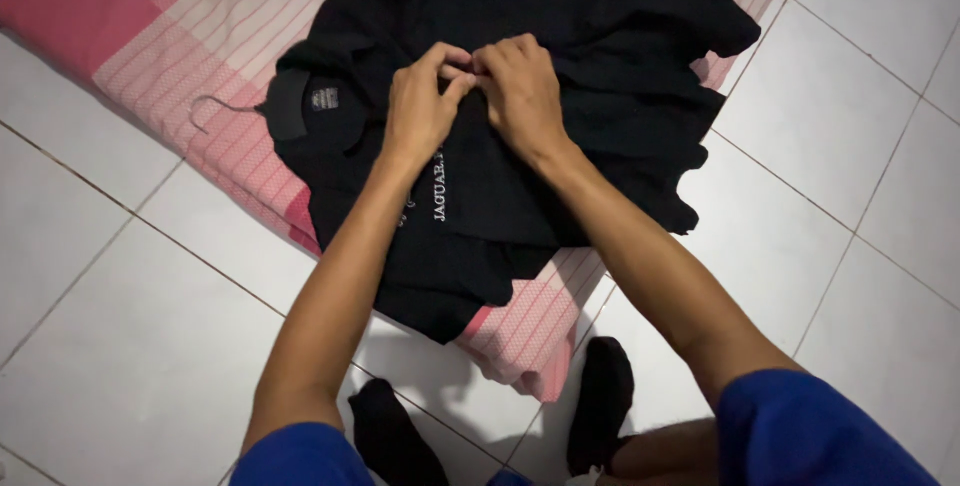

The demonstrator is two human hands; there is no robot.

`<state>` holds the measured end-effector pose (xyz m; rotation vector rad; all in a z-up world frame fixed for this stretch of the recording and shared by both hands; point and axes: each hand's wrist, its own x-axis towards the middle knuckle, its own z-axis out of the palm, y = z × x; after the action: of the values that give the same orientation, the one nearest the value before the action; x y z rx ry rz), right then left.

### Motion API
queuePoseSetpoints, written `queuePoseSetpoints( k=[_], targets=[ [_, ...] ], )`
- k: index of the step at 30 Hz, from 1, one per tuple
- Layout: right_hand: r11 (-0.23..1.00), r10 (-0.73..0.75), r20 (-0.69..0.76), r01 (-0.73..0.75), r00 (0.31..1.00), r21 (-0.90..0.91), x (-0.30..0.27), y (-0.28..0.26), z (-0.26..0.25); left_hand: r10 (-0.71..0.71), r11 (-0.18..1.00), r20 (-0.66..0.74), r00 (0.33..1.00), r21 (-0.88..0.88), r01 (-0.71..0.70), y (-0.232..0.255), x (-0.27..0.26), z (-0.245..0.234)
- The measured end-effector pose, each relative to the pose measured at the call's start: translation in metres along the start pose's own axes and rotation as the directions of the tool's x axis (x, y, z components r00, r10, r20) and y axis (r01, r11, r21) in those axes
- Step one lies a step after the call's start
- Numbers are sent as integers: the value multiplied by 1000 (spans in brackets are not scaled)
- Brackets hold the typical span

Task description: Hanging a black shirt on a clothes hanger and buttoning it up in a bedroom.

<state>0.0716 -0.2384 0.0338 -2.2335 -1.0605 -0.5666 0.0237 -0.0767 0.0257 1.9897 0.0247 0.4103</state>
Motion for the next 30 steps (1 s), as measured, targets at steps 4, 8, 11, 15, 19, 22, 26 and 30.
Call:
queuePoseSetpoints(
  k=[4,8,11,15,19,22,26,30],
  targets=[
    [1000,16,30,-16,999,13,-2,-2,3,-51,999,40,998,1,51,-6,1,-1],
    [997,-6,12,7,1000,-82,-2,0,8,-68,997,76,995,32,66,-13,5,-4],
    [981,-57,3,57,998,-187,-4,3,9,-64,998,102,993,27,62,-9,4,-6],
    [961,-113,-5,108,994,-253,-5,8,8,-71,996,97,993,57,66,-2,1,-6],
    [980,-142,24,143,990,-137,-4,16,-15,97,992,30,995,73,-99,-11,3,-7],
    [991,-121,29,123,992,-53,-18,32,-24,98,980,39,994,172,-103,0,3,-16],
    [987,-67,159,89,985,-133,-51,67,-23,112,980,-1,994,165,-110,0,7,-19],
    [951,-17,297,107,955,-291,-73,76,-25,165,954,16,986,249,-163,-3,6,-20]
  ],
)
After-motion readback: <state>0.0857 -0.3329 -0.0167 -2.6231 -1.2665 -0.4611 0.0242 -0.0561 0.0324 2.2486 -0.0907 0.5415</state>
